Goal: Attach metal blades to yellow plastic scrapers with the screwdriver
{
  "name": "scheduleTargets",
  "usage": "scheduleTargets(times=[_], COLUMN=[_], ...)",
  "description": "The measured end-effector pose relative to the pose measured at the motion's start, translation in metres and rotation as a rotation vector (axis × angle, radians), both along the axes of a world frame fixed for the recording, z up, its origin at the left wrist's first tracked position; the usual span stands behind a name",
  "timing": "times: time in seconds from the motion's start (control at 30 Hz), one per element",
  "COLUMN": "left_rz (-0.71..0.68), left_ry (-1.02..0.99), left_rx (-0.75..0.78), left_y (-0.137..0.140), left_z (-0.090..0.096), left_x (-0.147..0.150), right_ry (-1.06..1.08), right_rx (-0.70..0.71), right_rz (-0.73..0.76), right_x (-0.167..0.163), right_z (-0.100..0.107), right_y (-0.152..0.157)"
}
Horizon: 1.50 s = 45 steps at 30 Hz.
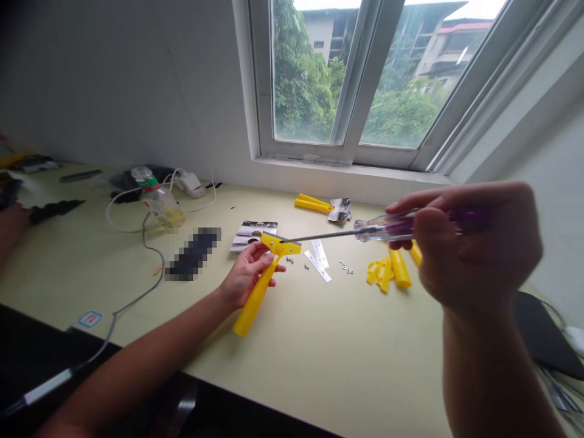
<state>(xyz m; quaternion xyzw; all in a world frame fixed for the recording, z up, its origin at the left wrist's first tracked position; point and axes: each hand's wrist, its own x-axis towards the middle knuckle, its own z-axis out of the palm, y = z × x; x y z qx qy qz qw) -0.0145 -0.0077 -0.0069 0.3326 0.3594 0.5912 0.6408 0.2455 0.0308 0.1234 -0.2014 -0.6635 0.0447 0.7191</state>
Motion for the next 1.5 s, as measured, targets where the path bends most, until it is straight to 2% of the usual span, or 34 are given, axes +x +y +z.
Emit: scheduleTargets(times=[0.1, 0.2, 0.43, 0.7, 0.93, 1.27, 1.5], left_rz=[-0.011, -0.021, -0.028, -0.050, -0.064, -0.074, -0.062], left_ry=[0.009, 0.011, 0.008, 0.008, 0.005, 0.009, 0.015], left_rx=[0.005, 0.008, -0.010, -0.009, -0.008, -0.011, -0.001], left_y=[0.000, 0.000, 0.000, 0.000, -0.003, -0.001, 0.000], left_z=[-0.002, -0.003, -0.002, -0.002, 0.003, -0.001, -0.003], left_x=[0.001, 0.001, 0.001, 0.001, 0.002, 0.001, 0.001], right_ry=[-0.069, -0.101, -0.039, -0.148, -0.123, -0.164, -0.145], right_rx=[0.123, 0.087, 0.075, 0.032, 0.108, 0.123, 0.046], right_rz=[-0.007, 0.023, 0.007, 0.011, -0.011, -0.031, -0.004], right_x=[-0.014, -0.015, -0.019, -0.017, -0.016, -0.013, -0.017], right_z=[-0.011, -0.017, -0.014, -0.018, -0.016, -0.015, -0.017], right_y=[0.003, 0.006, 0.006, 0.006, 0.011, 0.010, 0.008])
